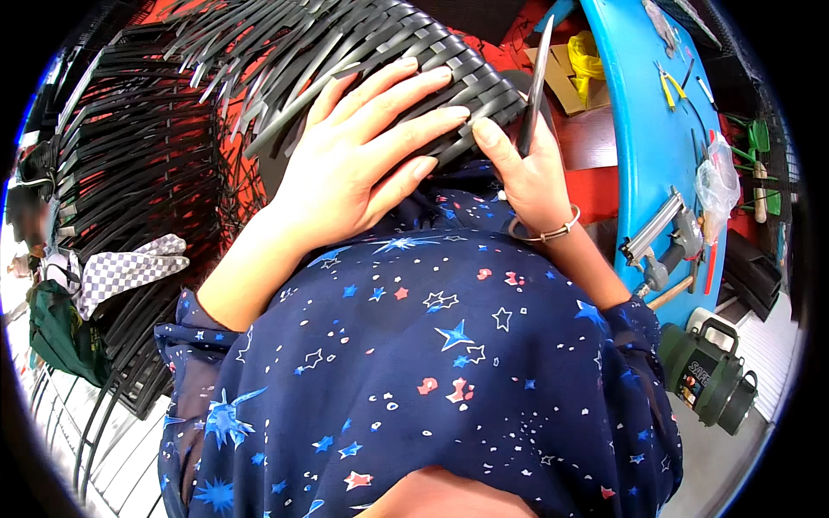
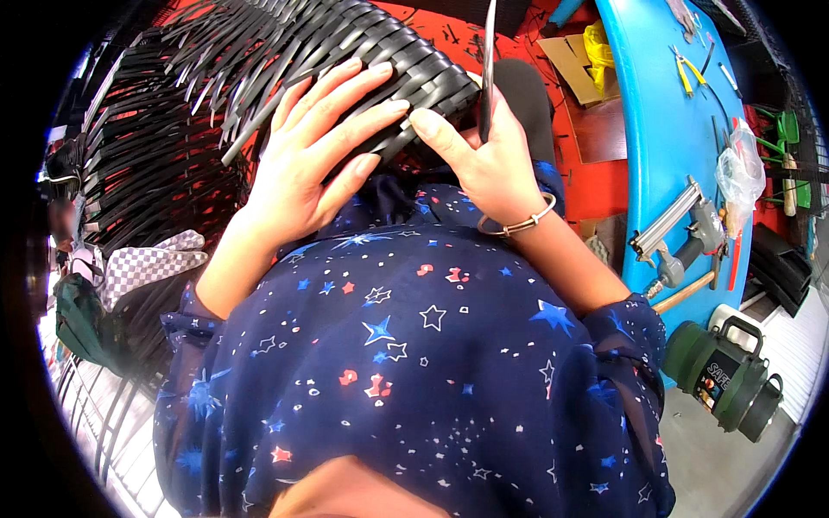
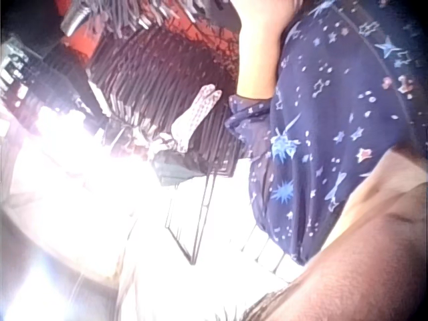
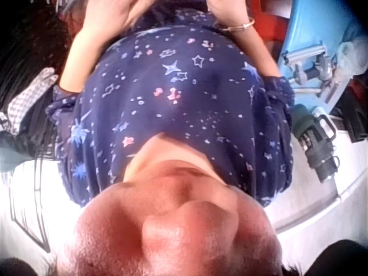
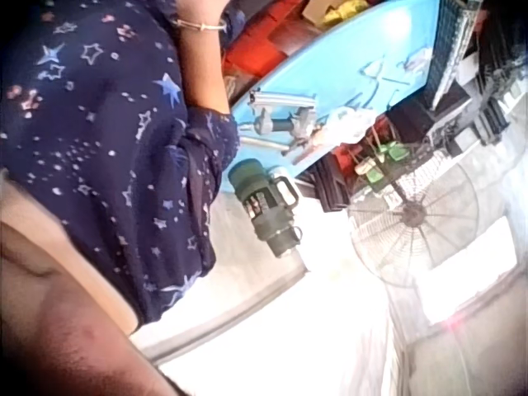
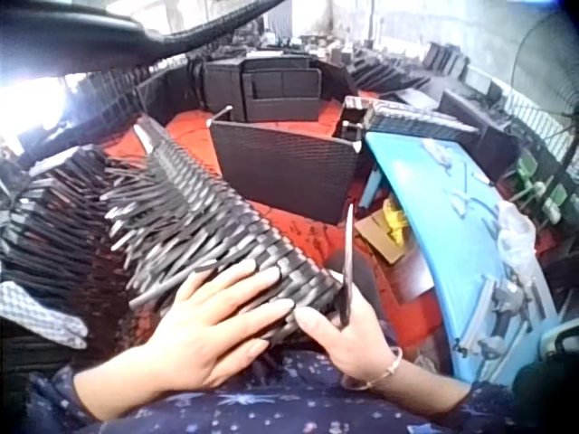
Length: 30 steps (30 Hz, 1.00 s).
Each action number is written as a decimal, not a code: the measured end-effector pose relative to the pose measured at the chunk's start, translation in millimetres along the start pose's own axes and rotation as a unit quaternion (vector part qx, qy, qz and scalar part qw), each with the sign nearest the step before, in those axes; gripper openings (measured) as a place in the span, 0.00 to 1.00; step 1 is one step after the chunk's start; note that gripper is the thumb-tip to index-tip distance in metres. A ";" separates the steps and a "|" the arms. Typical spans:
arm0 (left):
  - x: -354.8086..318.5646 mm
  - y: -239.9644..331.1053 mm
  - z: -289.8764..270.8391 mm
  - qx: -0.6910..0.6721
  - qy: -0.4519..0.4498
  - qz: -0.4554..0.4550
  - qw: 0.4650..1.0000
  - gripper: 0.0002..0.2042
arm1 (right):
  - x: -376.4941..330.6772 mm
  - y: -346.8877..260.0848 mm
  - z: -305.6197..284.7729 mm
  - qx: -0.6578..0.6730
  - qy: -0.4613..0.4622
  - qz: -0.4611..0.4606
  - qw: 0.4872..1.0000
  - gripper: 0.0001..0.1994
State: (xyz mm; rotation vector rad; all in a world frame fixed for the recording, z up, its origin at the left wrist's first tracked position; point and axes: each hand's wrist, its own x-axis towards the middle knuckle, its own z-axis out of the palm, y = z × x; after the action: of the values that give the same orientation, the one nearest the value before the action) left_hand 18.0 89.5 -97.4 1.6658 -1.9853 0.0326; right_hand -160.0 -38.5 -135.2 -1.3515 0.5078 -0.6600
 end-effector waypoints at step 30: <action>-6.6 11.0 2.7 0.011 0.105 0.030 0.994 0.17 | -3.5 -18.3 -4.3 0.013 0.053 0.096 0.994 0.24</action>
State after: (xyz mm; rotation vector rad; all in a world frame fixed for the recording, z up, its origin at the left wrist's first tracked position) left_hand 7.4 97.1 -98.9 1.5479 -1.8812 0.2428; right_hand -167.9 -40.7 -118.0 -1.2293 0.7023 -0.5798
